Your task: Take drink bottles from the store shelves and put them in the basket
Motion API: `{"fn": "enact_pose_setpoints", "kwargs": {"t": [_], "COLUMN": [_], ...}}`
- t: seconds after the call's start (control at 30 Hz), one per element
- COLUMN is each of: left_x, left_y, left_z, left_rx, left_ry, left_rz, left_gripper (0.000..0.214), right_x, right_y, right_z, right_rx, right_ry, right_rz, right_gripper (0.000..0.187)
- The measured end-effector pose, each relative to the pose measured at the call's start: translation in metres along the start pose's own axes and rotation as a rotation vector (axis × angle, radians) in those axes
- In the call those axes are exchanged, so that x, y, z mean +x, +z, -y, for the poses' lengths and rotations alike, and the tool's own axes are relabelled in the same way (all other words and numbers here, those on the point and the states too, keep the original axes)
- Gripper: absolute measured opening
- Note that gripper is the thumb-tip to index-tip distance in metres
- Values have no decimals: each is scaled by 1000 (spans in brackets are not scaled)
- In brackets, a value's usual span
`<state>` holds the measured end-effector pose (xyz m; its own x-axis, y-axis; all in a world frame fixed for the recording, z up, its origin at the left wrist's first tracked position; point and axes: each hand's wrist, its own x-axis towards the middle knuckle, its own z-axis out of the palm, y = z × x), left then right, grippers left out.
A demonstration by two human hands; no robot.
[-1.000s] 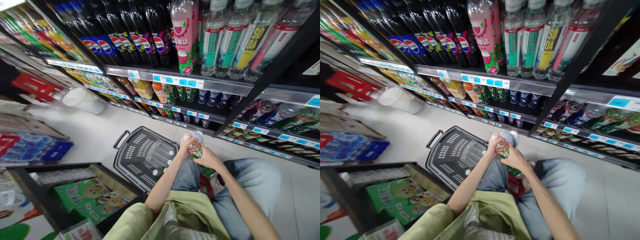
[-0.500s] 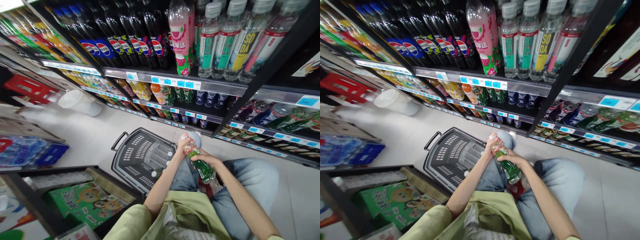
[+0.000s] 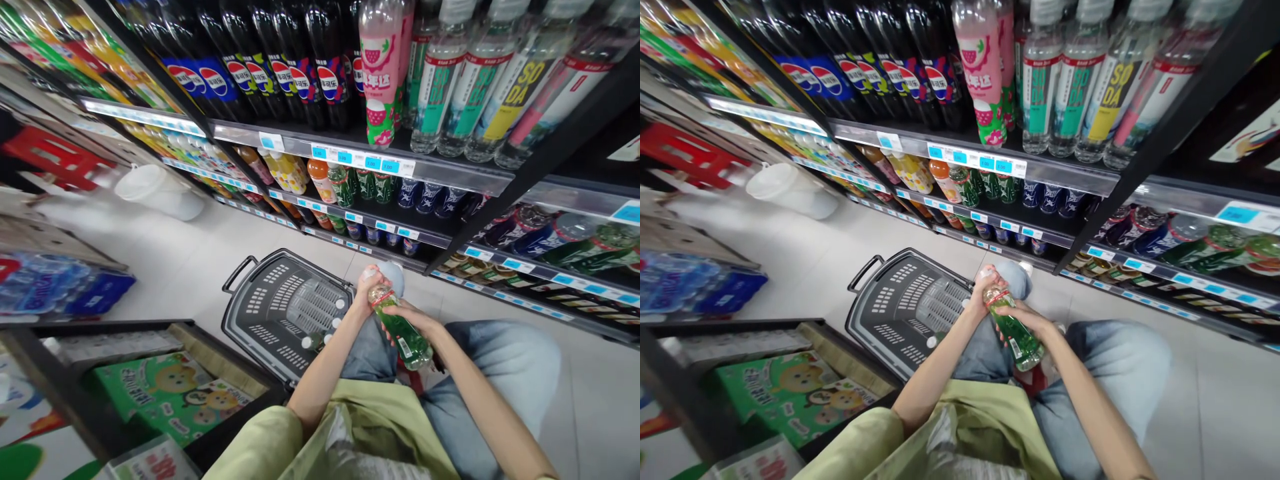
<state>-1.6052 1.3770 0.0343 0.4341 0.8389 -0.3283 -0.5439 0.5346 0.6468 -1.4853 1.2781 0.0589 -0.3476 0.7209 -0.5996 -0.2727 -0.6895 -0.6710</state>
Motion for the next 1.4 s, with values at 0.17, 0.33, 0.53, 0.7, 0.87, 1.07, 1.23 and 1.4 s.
{"fn": "enact_pose_setpoints", "kwargs": {"t": [0.17,0.33,0.53,0.7,0.87,1.07,1.23,1.4], "left_x": [2,2,1,2,2,-6,-30,-65], "left_y": [0,6,13,14,12,0,-20,-41], "left_z": [1,2,1,1,2,4,-13,-52], "left_rx": [74,157,161,170,169,112,278,785], "left_ry": [21,7,9,-5,-24,32,94,170], "left_rz": [21,44,-8,-21,-7,53,93,85], "left_gripper": [54,55,55,52,54,57,52,40], "right_x": [-1,-1,-7,-4,-2,-7,-10,-9], "right_y": [-4,-10,-3,-9,-14,0,6,13], "right_z": [5,3,4,4,4,-1,-10,-14], "right_rx": [-282,-569,-709,-605,-381,-53,-65,-133], "right_ry": [-212,-349,-286,-325,-400,-88,-67,-53], "right_rz": [-136,-404,-526,-468,-292,12,230,332], "right_gripper": [44,62,88,66,57,52,39,43]}}
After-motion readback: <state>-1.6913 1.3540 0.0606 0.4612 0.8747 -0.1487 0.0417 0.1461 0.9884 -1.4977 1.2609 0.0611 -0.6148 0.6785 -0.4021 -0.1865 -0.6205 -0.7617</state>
